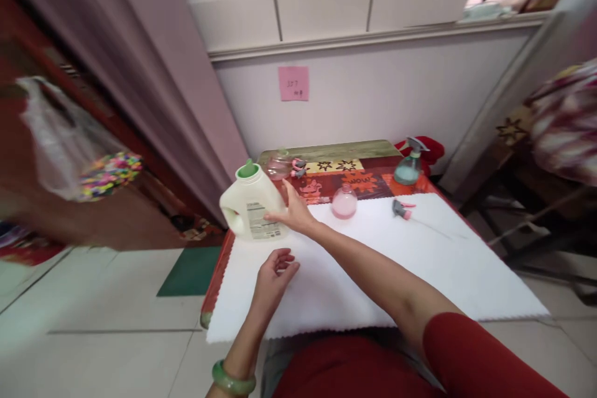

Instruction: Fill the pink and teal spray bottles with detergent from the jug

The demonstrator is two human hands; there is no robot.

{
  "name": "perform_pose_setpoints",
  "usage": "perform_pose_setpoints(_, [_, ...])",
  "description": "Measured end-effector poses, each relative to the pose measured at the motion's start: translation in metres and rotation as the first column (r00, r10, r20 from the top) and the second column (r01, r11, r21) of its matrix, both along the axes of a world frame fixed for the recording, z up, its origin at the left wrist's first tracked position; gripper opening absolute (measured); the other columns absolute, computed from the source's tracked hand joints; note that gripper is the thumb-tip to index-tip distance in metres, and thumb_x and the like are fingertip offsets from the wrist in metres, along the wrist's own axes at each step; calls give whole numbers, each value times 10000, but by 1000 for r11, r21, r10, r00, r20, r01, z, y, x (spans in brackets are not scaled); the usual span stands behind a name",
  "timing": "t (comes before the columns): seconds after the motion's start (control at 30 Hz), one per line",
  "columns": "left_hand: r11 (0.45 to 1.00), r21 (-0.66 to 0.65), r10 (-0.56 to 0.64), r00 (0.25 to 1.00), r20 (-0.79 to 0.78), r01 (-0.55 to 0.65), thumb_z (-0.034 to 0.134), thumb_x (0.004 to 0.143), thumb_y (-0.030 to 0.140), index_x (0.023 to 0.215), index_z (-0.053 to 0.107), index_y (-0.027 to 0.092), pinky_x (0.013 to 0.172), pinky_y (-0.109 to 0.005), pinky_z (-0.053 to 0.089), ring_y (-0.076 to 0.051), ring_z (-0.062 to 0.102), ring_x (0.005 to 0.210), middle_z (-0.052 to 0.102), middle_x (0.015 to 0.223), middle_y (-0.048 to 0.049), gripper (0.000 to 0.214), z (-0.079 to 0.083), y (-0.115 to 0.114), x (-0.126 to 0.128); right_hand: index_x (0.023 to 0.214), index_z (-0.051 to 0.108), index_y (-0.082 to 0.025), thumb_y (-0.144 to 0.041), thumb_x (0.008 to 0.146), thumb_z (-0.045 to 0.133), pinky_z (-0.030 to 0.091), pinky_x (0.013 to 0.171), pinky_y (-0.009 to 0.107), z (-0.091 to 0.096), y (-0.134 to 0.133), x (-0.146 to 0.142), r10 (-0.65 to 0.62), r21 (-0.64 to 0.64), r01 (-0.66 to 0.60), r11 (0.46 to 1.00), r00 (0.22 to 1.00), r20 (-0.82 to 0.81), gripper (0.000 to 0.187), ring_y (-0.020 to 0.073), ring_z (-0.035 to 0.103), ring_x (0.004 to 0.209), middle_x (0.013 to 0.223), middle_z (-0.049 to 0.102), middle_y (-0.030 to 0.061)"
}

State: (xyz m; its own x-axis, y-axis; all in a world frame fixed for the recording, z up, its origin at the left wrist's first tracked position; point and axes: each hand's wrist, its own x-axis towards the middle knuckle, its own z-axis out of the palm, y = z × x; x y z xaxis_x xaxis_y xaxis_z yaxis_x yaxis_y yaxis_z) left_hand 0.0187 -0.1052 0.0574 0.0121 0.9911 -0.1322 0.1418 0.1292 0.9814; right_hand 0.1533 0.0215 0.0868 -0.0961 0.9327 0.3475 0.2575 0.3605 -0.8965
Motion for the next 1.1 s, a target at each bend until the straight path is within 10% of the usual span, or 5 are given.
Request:
perform_pose_setpoints(0.23, [979, 119, -151, 980, -132, 167, 818, 674, 454, 1042, 668, 191, 783, -403, 541, -248, 682, 890, 718, 1021, -104, 476, -9, 21, 47, 1050, 729, -226, -480, 893, 626, 548, 841, 359, -18, -61, 191, -354, 108, 342, 934, 927, 122, 316, 230, 712, 913, 1041, 765, 77])
perform_pose_setpoints(0.4, [957, 228, -129, 967, -219, 180, 813, 676, 478, 1100, 627, 211, 903, -435, 512, -295, 657, 1091, 690, 1164, -125, 534, -18, 51, 94, 1015, 766, -267, -474, 939, 560, 473, 775, 320, -23, -84, 311, -432, -12, 632, 775, 543, 720, 302, 247, 696, 951, 1043, 772, 51])
perform_pose_setpoints(0.57, [950, 277, -48, 942, -332, 145, 847, 641, 453, 1325, 488, 214, 1096, -478, 362, -340, 492, 1364, 548, 1439, -184, 809, -24, 88, 149, 1166, 712, -258, -455, 925, 586, 439, 733, 292, -37, -83, 324, -197, -118, 635, 764, 404, 893, 336, 244, 686, 1006, 1167, 717, 77])
perform_pose_setpoints(0.83, [978, 207, 68, 903, -425, 23, 919, 522, 386, 1371, 376, 258, 1168, -618, -10, -387, 384, 1442, 526, 1475, -193, 1015, -45, 124, 207, 1131, 701, -198, -325, 902, 596, 454, 737, 300, -50, -77, 320, -165, -119, 658, 743, 353, 921, 282, 259, 699, 989, 1150, 709, 127])
perform_pose_setpoints(1.1, [977, 210, -3, 987, -158, 36, 826, 713, 385, 1198, 558, 212, 1008, -531, 439, -301, 600, 1137, 631, 1224, -100, 580, -36, 127, 196, 1082, 722, -194, -373, 920, 586, 464, 716, 304, -9, -87, 330, -348, -17, 621, 783, 461, 816, 276, 245, 699, 875, 1007, 747, 111])
